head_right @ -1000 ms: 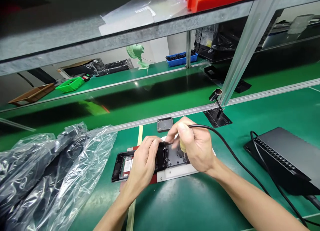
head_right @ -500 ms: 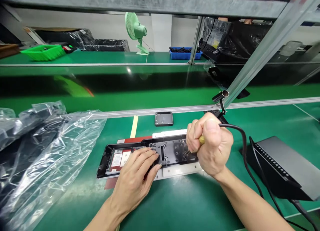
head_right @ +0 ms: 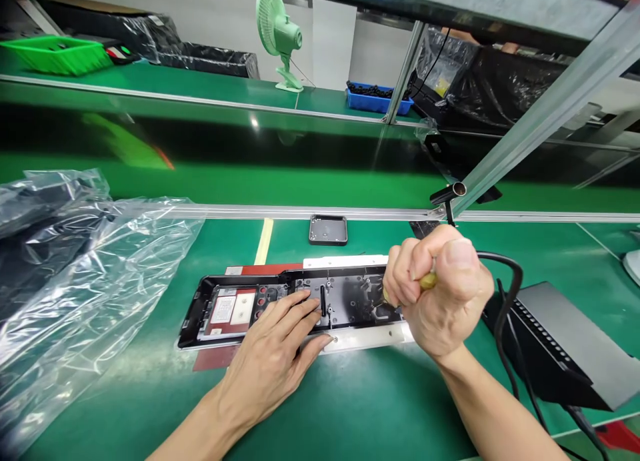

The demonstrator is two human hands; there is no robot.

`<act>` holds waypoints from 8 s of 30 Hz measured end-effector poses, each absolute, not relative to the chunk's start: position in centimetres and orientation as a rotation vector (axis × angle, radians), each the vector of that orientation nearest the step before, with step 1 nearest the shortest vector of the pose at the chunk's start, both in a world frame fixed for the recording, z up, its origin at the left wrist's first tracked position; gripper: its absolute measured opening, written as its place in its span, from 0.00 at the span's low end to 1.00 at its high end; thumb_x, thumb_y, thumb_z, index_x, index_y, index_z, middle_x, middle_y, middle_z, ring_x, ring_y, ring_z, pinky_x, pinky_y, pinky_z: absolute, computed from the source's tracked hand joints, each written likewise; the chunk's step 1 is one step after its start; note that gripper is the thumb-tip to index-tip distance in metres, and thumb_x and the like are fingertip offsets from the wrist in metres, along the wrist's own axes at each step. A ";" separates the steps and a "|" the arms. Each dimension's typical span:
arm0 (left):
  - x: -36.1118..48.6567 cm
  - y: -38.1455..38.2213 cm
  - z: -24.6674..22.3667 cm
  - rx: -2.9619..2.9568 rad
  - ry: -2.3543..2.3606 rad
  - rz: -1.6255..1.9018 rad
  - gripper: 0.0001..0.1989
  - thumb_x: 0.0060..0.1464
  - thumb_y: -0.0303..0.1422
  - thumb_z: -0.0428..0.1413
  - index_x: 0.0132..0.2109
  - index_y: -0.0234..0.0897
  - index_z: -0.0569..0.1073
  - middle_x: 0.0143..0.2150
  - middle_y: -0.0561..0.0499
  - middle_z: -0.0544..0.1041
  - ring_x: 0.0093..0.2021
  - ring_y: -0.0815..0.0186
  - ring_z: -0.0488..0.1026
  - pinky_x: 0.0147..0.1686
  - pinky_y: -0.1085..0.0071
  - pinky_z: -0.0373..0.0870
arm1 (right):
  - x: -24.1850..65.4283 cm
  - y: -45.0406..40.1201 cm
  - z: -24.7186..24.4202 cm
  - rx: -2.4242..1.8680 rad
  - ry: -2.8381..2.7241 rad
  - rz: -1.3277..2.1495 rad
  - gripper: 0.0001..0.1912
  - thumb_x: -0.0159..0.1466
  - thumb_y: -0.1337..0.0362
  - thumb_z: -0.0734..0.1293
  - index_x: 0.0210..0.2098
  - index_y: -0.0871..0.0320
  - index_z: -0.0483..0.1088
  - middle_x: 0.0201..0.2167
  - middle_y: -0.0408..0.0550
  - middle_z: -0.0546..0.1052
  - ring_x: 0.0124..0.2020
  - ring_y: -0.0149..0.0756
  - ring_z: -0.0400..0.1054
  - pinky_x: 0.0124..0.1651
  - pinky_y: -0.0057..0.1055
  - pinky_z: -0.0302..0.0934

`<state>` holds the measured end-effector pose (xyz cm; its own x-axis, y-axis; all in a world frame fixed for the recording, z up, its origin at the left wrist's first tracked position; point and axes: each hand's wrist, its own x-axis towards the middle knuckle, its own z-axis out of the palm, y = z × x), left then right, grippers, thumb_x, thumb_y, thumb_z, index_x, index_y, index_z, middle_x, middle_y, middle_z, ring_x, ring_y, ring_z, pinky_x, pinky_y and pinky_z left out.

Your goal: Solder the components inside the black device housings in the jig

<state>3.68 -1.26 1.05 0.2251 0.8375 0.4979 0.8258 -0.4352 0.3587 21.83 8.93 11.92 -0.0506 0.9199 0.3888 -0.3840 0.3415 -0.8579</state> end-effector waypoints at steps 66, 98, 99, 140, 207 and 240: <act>4.1 -1.2 1.0 2.412 1.691 1.052 0.13 0.71 0.33 0.54 0.52 0.31 0.79 0.56 0.42 0.83 0.60 0.47 0.77 0.53 0.48 0.80 | 21.4 8.4 12.1 -0.608 -1.227 1.137 0.22 0.68 0.54 0.68 0.20 0.56 0.69 0.11 0.39 0.57 0.13 0.27 0.50 0.13 0.24 0.49; 3.9 -1.1 0.8 2.423 1.669 1.058 0.13 0.71 0.32 0.54 0.53 0.31 0.79 0.56 0.42 0.82 0.59 0.47 0.76 0.53 0.47 0.81 | 21.4 8.8 11.8 -0.564 -1.210 1.151 0.21 0.69 0.54 0.68 0.21 0.56 0.66 0.12 0.37 0.58 0.13 0.27 0.48 0.13 0.23 0.48; 3.9 -1.0 0.8 2.423 1.670 1.057 0.13 0.71 0.32 0.54 0.53 0.31 0.79 0.56 0.42 0.82 0.59 0.47 0.76 0.53 0.47 0.81 | 21.4 8.8 11.8 -0.566 -1.208 1.146 0.21 0.69 0.54 0.68 0.21 0.55 0.66 0.12 0.37 0.57 0.13 0.27 0.48 0.13 0.23 0.48; 3.9 -1.1 0.5 2.430 1.684 1.040 0.12 0.71 0.32 0.55 0.54 0.32 0.79 0.56 0.43 0.82 0.60 0.47 0.76 0.53 0.46 0.80 | 21.6 8.8 11.7 -0.579 -1.182 1.178 0.23 0.69 0.52 0.68 0.21 0.56 0.65 0.11 0.37 0.56 0.13 0.26 0.48 0.13 0.22 0.49; 3.4 -0.9 0.2 2.475 1.639 1.002 0.12 0.70 0.30 0.55 0.56 0.34 0.76 0.57 0.42 0.81 0.61 0.47 0.75 0.55 0.45 0.80 | 21.9 8.6 12.1 -0.563 -1.219 1.214 0.20 0.68 0.55 0.69 0.22 0.56 0.66 0.13 0.39 0.61 0.15 0.30 0.54 0.16 0.28 0.53; 3.4 -1.0 0.2 2.459 1.626 1.025 0.12 0.69 0.30 0.56 0.56 0.33 0.77 0.56 0.42 0.81 0.61 0.47 0.75 0.55 0.45 0.79 | 20.6 11.7 13.5 -0.549 -1.157 1.003 0.25 0.71 0.49 0.67 0.22 0.54 0.64 0.13 0.39 0.60 0.13 0.29 0.53 0.14 0.29 0.51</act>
